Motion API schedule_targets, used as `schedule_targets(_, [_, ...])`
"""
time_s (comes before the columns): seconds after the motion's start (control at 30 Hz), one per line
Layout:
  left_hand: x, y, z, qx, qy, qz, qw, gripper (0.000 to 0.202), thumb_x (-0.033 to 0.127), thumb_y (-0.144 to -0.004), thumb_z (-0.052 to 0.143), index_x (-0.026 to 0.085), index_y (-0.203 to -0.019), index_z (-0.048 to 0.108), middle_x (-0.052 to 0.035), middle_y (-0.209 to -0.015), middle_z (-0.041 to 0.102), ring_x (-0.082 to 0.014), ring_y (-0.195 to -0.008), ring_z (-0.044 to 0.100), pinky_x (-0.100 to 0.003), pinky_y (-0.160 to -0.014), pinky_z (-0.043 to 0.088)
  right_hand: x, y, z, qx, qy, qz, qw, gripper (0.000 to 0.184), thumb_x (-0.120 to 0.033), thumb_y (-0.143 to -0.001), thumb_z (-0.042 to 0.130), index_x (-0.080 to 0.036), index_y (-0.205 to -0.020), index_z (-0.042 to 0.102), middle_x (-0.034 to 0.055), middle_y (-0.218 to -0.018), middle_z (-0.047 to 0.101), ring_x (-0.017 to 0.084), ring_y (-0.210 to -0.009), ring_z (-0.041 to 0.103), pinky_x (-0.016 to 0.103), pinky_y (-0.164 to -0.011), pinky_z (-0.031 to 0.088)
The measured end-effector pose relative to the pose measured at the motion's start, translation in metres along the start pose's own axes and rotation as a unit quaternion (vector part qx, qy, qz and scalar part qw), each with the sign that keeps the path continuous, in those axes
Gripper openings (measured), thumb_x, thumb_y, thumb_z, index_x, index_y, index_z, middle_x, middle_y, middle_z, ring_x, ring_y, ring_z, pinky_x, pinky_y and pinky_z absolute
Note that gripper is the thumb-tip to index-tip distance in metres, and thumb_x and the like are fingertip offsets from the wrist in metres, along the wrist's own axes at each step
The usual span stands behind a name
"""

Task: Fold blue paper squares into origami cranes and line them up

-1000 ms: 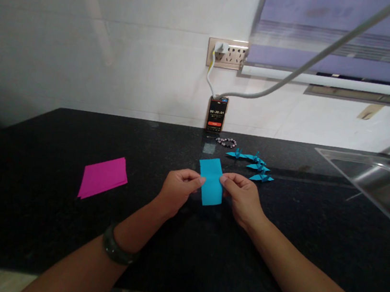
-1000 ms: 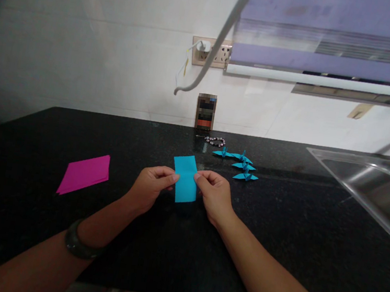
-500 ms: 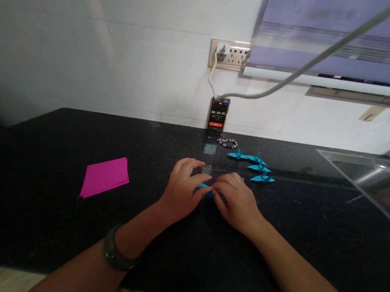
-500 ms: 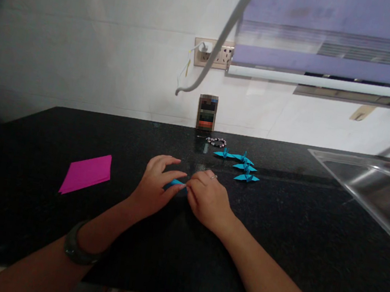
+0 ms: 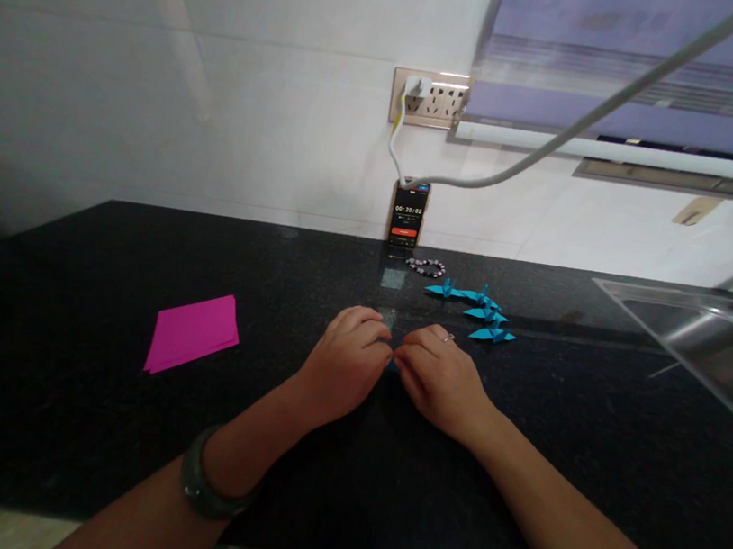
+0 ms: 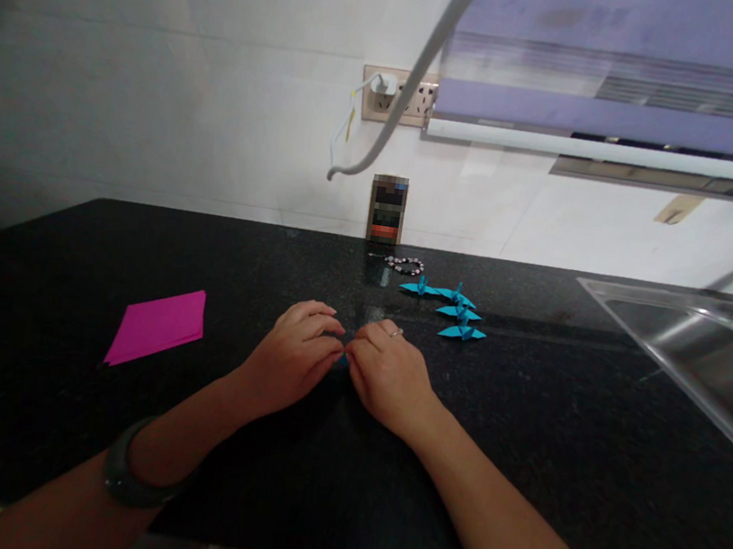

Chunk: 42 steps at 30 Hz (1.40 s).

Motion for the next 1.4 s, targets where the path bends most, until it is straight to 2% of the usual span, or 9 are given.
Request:
schedule_targets(0.27, [0.002,-0.002,-0.006,-0.025,-0.016,0.054,0.998,0.019,0.017,-0.081,0.045,0.017,-0.077,0.063,-0.0057,-0.093,0.062,-0.0195,-0.101,0.045,-0.040,-0.091,0.035,0.001,0.000,-0.004,0.009,-0.013,-0.005,1.000,0.018,-0.021,-0.083,0.043,-0.017,-0.082,0.061,0.0076,-0.082,0.057,0.018,-0.081,0.046,0.031,-0.072,0.038])
schedule_targets(0.5, [-0.023,-0.003,-0.020,0.014,-0.036,-0.012,0.999,0.019,0.019,-0.080,0.046,0.017,-0.077,0.064,-0.0060,-0.090,0.062,-0.0212,-0.098,0.046,-0.041,-0.090,0.033,0.010,0.002,-0.007,0.020,0.000,0.026,0.999,0.016,-0.020,-0.081,0.045,-0.016,-0.080,0.061,0.0077,-0.082,0.057,0.019,-0.082,0.046,0.031,-0.073,0.038])
schedule_targets(0.6, [-0.024,-0.002,-0.022,0.036,-0.018,-0.031,0.999,0.020,0.025,-0.080,0.047,0.017,-0.088,0.064,-0.0068,-0.094,0.061,-0.0214,-0.097,0.046,-0.040,-0.088,0.034,0.007,0.002,-0.006,0.021,0.002,0.020,1.000,0.016,-0.020,-0.081,0.046,-0.017,-0.079,0.061,0.0076,-0.081,0.057,0.019,-0.082,0.046,0.032,-0.073,0.038])
schedule_targets(0.67, [-0.012,-0.002,-0.012,0.005,0.005,0.005,1.000,0.027,0.032,-0.078,0.051,0.018,-0.099,0.061,-0.0065,-0.098,0.061,-0.0217,-0.099,0.045,-0.040,-0.089,0.033,0.003,0.001,-0.005,0.017,0.005,0.010,1.000,0.016,-0.021,-0.081,0.045,-0.016,-0.080,0.061,0.0076,-0.081,0.057,0.019,-0.082,0.045,0.032,-0.073,0.038])
schedule_targets(0.73, [-0.002,-0.002,-0.003,-0.028,0.012,0.036,0.999,0.025,0.034,-0.079,0.050,0.018,-0.094,0.062,-0.0053,-0.090,0.062,-0.0213,-0.097,0.046,-0.040,-0.090,0.031,-0.001,0.001,-0.004,0.012,0.006,0.000,1.000,0.017,-0.022,-0.081,0.045,-0.016,-0.081,0.060,0.0077,-0.082,0.057,0.019,-0.081,0.045,0.032,-0.072,0.038])
schedule_targets(0.8, [0.000,-0.001,0.000,-0.032,0.010,0.035,0.999,0.020,0.027,-0.082,0.045,0.018,-0.088,0.063,-0.0044,-0.082,0.063,-0.0195,-0.093,0.048,-0.039,-0.089,0.032,-0.003,0.001,-0.005,0.014,0.000,-0.007,1.000,0.018,-0.022,-0.082,0.044,-0.016,-0.082,0.061,0.0077,-0.082,0.057,0.018,-0.080,0.046,0.032,-0.072,0.038])
schedule_targets(1.1, [-0.003,-0.001,0.000,-0.025,0.014,0.034,0.999,0.019,0.020,-0.082,0.044,0.017,-0.076,0.062,-0.0025,-0.072,0.062,-0.0167,-0.080,0.051,-0.033,-0.076,0.036,0.001,0.001,-0.011,0.053,-0.033,-0.004,0.998,0.015,-0.020,-0.080,0.047,-0.016,-0.080,0.061,0.0065,-0.080,0.058,0.018,-0.078,0.047,0.031,-0.071,0.038])
schedule_targets(1.23, [-0.013,-0.003,-0.003,-0.019,0.001,0.012,1.000,0.018,0.020,-0.081,0.045,0.018,-0.076,0.062,-0.0023,-0.072,0.063,-0.0168,-0.078,0.052,-0.033,-0.074,0.036,0.011,0.002,-0.013,0.079,-0.030,0.012,0.996,0.012,-0.019,-0.077,0.049,-0.016,-0.077,0.061,0.0064,-0.080,0.059,0.018,-0.079,0.048,0.031,-0.072,0.039])
schedule_targets(1.4, [-0.039,-0.001,-0.013,0.007,-0.027,-0.045,0.999,0.019,0.021,-0.081,0.045,0.017,-0.076,0.063,-0.0036,-0.074,0.064,-0.0178,-0.077,0.052,-0.033,-0.073,0.036,0.032,0.002,-0.014,0.075,-0.006,0.041,0.996,0.010,-0.018,-0.075,0.051,-0.015,-0.073,0.060,0.0068,-0.077,0.058,0.019,-0.079,0.049,0.032,-0.072,0.039])
Point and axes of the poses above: each hand's wrist, its own y-axis away from the middle knuckle, its own z-axis out of the palm, x = y × z, the point moved 10 cm from there along -y, towards the middle knuckle
